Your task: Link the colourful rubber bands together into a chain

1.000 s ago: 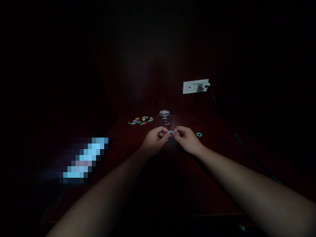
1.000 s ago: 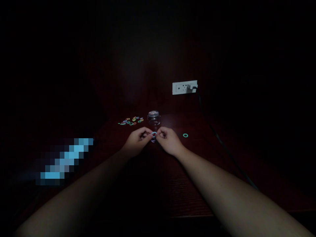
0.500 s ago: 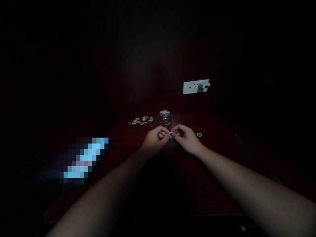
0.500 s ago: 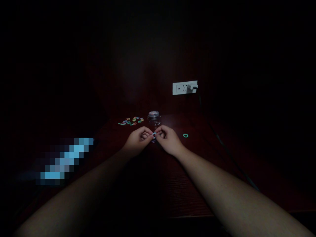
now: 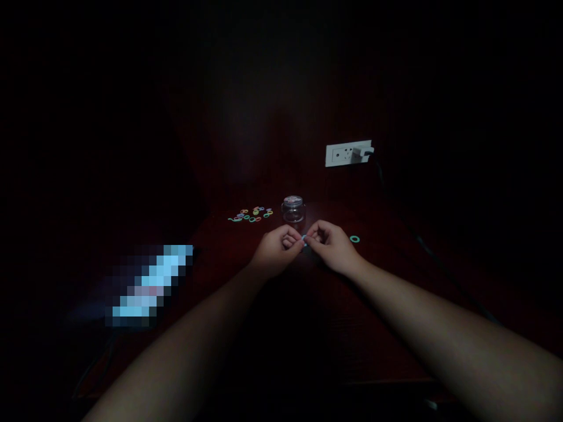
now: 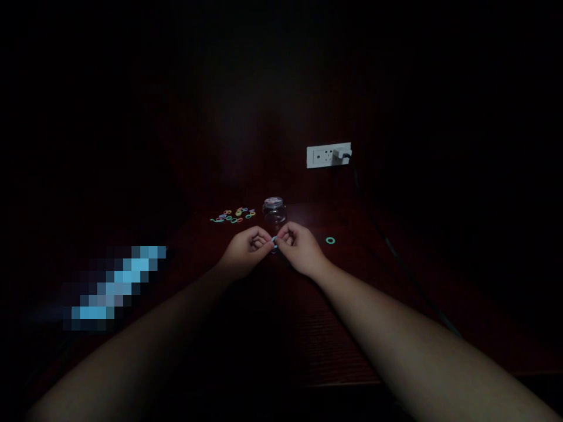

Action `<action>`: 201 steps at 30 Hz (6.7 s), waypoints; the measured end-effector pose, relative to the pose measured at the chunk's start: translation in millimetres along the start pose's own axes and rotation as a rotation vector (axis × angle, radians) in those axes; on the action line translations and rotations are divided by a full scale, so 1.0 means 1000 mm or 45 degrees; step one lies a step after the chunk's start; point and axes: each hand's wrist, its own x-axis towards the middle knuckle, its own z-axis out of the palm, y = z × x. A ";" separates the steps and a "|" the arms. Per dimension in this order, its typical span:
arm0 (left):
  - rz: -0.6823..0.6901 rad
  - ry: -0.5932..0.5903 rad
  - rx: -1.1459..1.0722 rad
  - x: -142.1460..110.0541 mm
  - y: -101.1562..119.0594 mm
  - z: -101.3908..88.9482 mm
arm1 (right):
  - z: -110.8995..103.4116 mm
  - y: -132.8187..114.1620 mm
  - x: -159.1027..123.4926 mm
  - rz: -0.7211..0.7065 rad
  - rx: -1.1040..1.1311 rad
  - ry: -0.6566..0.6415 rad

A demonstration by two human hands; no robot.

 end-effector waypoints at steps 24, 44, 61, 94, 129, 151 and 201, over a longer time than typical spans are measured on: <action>0.027 0.028 0.022 0.002 -0.001 0.000 | 0.001 -0.001 0.000 -0.023 0.011 -0.002; 0.013 0.067 0.008 0.001 0.000 -0.001 | 0.000 0.000 -0.001 0.032 0.029 -0.039; 0.008 0.046 0.000 0.002 -0.002 -0.002 | 0.002 -0.006 -0.003 0.139 0.202 -0.092; 0.011 0.042 0.073 0.002 0.002 -0.003 | 0.001 0.001 -0.001 -0.004 0.051 -0.006; -0.011 0.033 0.101 0.002 -0.002 -0.002 | 0.000 0.000 0.000 0.005 -0.015 -0.038; 0.007 0.071 0.116 0.002 0.000 -0.002 | -0.001 0.000 -0.001 -0.003 -0.086 -0.023; 0.017 -0.114 0.087 0.000 0.002 -0.003 | 0.001 0.001 -0.001 0.018 -0.016 0.086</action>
